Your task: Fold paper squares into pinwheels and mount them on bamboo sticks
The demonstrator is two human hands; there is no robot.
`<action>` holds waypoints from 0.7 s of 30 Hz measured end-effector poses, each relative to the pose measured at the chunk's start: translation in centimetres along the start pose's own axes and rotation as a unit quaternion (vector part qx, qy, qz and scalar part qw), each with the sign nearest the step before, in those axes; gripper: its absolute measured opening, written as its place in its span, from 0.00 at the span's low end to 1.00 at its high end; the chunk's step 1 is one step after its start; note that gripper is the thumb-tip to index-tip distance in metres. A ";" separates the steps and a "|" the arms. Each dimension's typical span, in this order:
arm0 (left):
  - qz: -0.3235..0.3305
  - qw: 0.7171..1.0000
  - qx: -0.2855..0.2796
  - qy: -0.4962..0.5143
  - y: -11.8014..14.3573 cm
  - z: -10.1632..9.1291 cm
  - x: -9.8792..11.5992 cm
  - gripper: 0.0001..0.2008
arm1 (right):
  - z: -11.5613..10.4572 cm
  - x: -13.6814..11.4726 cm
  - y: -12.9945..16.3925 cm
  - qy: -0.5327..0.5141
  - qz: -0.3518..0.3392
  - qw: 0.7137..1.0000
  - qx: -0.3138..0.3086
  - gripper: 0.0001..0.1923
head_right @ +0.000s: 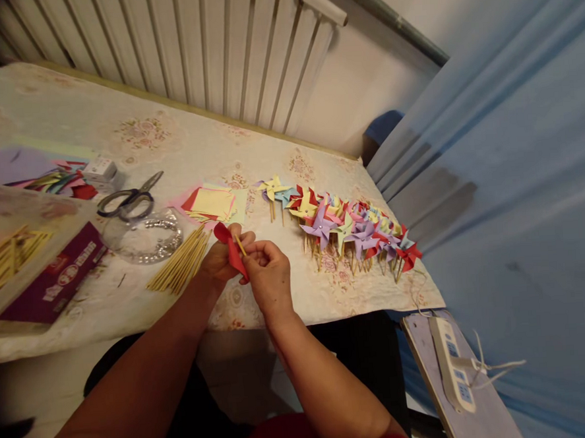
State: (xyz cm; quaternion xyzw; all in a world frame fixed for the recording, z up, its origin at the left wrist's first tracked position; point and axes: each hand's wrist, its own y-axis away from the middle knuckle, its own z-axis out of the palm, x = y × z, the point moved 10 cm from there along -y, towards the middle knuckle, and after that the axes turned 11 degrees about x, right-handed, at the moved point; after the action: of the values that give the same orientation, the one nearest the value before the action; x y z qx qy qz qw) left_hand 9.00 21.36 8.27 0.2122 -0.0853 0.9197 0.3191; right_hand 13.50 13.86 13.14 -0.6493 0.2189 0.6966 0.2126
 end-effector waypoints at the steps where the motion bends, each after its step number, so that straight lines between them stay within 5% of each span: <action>1: 0.000 1.000 -0.003 0.001 0.0 0.0 0.0 0.21 | 0.0 0.0 0.0 0.001 0.000 1.000 0.000 0.07; 21: -0.005 1.000 -0.016 -0.014 0.0 0.8 -0.1 0.15 | -0.2 -0.3 -0.5 0.015 -0.020 1.000 0.001 0.10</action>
State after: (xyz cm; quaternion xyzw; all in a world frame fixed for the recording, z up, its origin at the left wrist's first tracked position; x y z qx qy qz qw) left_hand 9.32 21.03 8.91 0.2201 -0.1038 0.9135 0.3260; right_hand 13.97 14.17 13.41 -0.6639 0.2093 0.6821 0.2240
